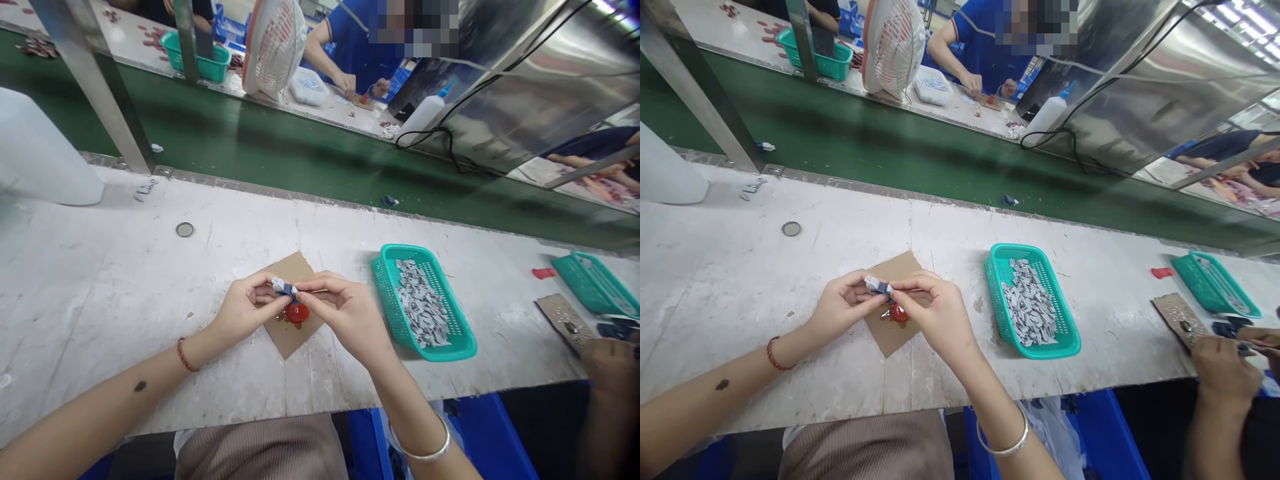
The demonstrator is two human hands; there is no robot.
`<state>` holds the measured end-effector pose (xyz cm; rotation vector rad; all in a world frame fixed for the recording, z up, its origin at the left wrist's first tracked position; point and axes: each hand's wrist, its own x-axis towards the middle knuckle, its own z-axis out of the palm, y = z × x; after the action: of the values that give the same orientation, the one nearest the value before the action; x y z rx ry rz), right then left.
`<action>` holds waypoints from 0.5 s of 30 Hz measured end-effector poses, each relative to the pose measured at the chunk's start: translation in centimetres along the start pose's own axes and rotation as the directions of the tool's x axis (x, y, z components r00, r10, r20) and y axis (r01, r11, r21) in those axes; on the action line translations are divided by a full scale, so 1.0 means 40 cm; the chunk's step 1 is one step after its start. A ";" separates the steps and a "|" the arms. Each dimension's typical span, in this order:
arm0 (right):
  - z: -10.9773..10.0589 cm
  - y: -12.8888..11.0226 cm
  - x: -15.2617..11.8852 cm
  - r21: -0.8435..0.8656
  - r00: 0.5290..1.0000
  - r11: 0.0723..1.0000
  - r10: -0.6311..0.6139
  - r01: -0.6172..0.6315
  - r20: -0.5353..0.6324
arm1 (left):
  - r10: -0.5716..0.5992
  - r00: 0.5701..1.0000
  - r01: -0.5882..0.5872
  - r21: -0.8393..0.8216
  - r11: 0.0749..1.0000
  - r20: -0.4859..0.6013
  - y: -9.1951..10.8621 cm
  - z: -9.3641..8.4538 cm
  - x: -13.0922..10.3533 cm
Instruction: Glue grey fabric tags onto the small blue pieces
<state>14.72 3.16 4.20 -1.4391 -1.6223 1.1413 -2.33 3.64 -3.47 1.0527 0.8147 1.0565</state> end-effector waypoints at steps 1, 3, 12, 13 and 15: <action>0.000 0.001 0.000 -0.023 1.000 1.000 -0.012 0.012 0.001 | -0.003 1.000 0.003 0.006 1.000 -0.003 0.000 0.000 0.000; 0.000 0.000 0.000 -0.051 1.000 0.998 -0.030 0.030 0.005 | -0.006 1.000 0.007 0.017 1.000 -0.010 0.002 0.001 -0.002; -0.013 0.005 -0.001 0.140 0.988 0.984 0.091 -0.108 0.121 | -0.008 0.999 0.008 0.008 1.000 -0.031 0.019 0.009 -0.010; -0.012 0.010 -0.002 0.203 0.985 0.968 0.120 -0.144 0.128 | -0.005 1.000 0.004 -0.010 1.000 -0.014 0.025 0.011 -0.011; -0.003 0.018 -0.007 0.300 0.983 0.937 0.157 -0.180 0.100 | 0.013 1.000 -0.012 -0.043 0.999 0.026 0.040 0.017 -0.016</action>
<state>15.16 2.90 3.62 -1.3609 -1.3147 1.4903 -2.36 3.03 -1.74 1.0345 0.7624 1.0647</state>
